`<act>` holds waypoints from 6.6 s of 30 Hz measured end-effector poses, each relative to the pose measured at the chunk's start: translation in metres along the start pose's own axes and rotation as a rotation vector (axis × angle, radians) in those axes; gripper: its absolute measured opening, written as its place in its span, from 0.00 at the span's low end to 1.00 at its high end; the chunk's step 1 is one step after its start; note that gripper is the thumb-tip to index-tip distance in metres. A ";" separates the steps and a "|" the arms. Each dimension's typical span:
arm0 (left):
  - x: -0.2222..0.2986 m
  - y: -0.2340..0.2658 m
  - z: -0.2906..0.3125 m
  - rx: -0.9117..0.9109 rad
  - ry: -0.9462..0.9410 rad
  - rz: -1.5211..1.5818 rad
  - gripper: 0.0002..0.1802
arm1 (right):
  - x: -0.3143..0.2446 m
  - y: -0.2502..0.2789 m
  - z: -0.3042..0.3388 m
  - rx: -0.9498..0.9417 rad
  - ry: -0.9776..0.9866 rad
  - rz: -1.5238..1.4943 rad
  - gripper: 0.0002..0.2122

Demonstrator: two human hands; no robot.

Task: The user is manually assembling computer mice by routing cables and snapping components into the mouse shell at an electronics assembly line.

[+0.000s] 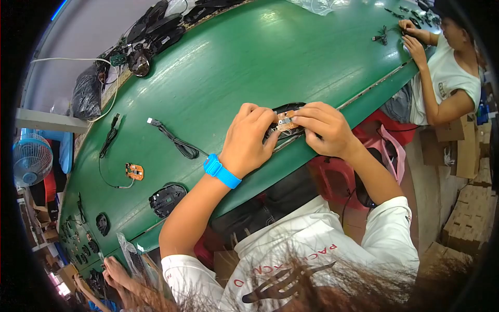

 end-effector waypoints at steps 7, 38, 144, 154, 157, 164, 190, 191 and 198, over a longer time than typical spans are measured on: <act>0.004 -0.009 0.001 0.031 0.027 0.050 0.15 | -0.005 0.019 0.006 0.028 -0.046 0.088 0.14; 0.020 -0.022 -0.012 0.012 -0.091 -0.029 0.10 | -0.001 0.015 0.000 -0.107 -0.081 0.000 0.15; 0.034 -0.067 -0.051 0.072 -0.141 -0.023 0.08 | 0.044 0.059 0.019 0.269 -0.393 0.222 0.13; 0.037 -0.070 -0.048 0.132 -0.165 -0.076 0.09 | 0.042 0.057 0.018 0.242 -0.397 0.292 0.14; 0.038 -0.071 -0.048 0.137 -0.166 -0.084 0.09 | 0.044 0.057 0.019 0.240 -0.402 0.298 0.14; 0.038 -0.074 -0.052 0.157 -0.174 -0.082 0.10 | 0.041 0.064 0.015 0.322 -0.381 0.287 0.12; 0.040 -0.074 -0.061 0.152 -0.203 0.029 0.11 | 0.039 0.069 0.026 0.416 -0.430 0.326 0.14; 0.041 -0.072 -0.062 0.155 -0.196 0.038 0.12 | 0.039 0.070 0.026 0.420 -0.437 0.315 0.14; 0.043 -0.044 -0.050 0.203 -0.181 0.012 0.14 | 0.034 0.068 0.026 0.426 -0.389 0.322 0.11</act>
Point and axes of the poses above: each hand's wrist, its own z-axis away from the middle knuckle, its own y-axis out of the back of the hand, x = y × z, the point moved 8 cm from there along -z, towards the middle knuckle, and after that the axes turned 7 degrees about x, right-handed, at the moved point
